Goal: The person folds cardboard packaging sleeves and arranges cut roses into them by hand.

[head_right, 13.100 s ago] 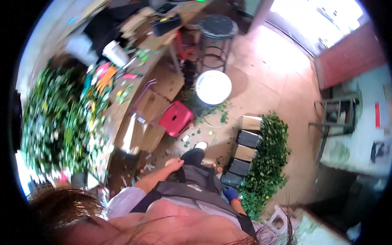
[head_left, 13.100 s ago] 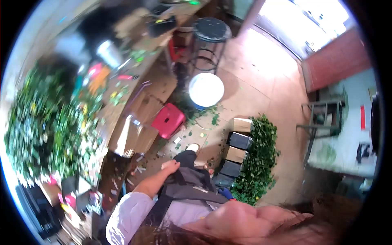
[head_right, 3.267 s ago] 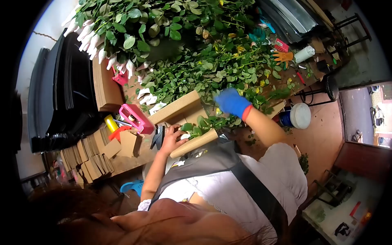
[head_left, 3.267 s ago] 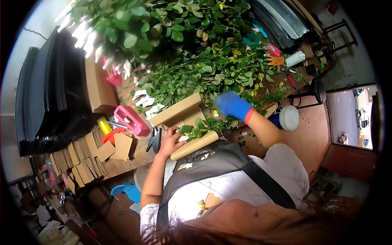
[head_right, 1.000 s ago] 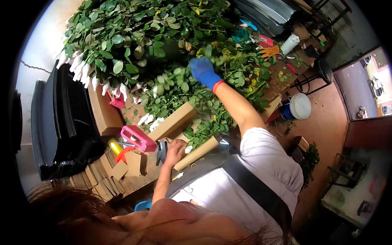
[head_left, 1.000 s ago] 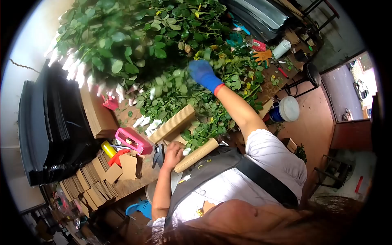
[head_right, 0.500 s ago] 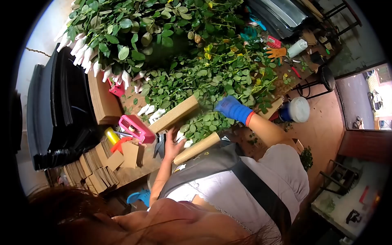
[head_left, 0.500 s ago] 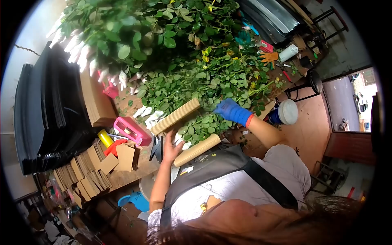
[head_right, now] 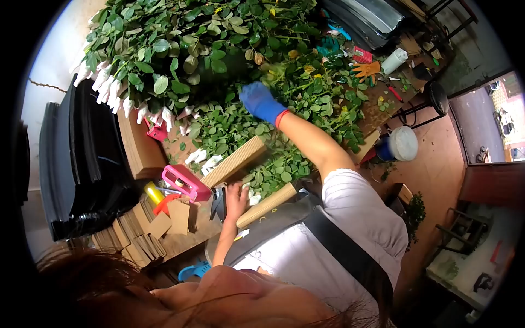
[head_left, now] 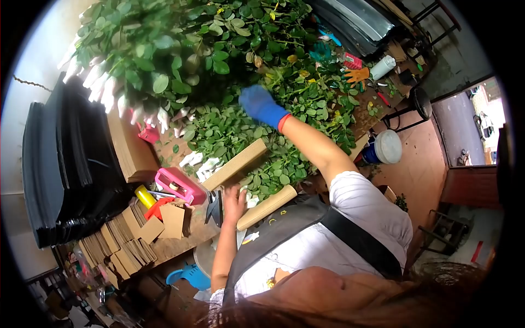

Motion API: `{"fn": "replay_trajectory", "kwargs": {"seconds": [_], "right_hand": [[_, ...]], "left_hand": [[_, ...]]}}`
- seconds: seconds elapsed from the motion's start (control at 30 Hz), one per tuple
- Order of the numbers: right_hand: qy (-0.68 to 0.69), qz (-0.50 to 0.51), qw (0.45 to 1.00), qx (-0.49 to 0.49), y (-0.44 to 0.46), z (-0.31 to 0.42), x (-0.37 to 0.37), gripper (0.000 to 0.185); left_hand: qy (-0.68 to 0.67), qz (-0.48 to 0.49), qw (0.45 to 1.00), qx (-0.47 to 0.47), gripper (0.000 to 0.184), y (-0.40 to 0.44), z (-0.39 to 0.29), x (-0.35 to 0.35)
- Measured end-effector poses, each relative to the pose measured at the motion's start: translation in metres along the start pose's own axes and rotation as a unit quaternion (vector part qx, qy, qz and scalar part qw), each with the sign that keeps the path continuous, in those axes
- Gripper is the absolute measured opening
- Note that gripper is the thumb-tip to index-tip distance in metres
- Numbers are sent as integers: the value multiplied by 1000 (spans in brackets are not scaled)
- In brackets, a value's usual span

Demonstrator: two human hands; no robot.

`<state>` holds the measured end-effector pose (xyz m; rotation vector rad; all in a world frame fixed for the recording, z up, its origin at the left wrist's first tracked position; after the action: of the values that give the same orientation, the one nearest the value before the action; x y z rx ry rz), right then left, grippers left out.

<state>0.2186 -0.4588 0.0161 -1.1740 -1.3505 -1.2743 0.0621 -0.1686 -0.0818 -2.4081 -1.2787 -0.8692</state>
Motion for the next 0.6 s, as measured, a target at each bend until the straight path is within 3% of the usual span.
{"fn": "replay_trajectory", "kwargs": {"seconds": [0.03, 0.1, 0.17, 0.27, 0.37, 0.4, 0.47, 0.53, 0.6], "right_hand": [[44, -68, 996, -27, -4, -13, 25, 23], [77, -267, 960, 44, -28, -20, 97, 22], [13, 40, 999, -6, -16, -22, 55, 24], [50, 25, 998, -5, -24, -22, 47, 25], [50, 239, 969, -41, -29, 1, 6, 28], [-8, 321, 946, -43, -38, 11, -13, 27], [-18, 96, 995, -18, -30, 25, -6, 27], [-31, -123, 992, -6, -28, 25, 7, 32], [-66, 37, 997, -18, -19, 14, -37, 33]], "left_hand": [[22, -16, 999, -17, 23, -1, -5, 3], [8, -14, 1000, -12, 19, 0, -7, 4], [-46, -43, 998, -15, 19, 1, -10, 8], [-52, -26, 998, 10, 18, 1, -5, 7], [-46, -26, 999, -2, 16, 3, -8, 8], [-44, -23, 999, 2, 14, 3, -6, 7], [-54, -23, 998, 16, 15, 1, -6, 9], [-38, -48, 998, -20, 15, 3, -9, 10], [-54, -33, 998, 12, 15, 3, -4, 4]]}}
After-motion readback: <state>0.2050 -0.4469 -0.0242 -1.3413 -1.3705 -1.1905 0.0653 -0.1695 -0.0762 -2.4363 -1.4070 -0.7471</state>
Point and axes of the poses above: each hand's wrist, its own y-axis towards the middle knuckle, its own x-axis out of the back of the hand, z = x × y, the point moved 10 cm from there along y, towards the middle knuckle
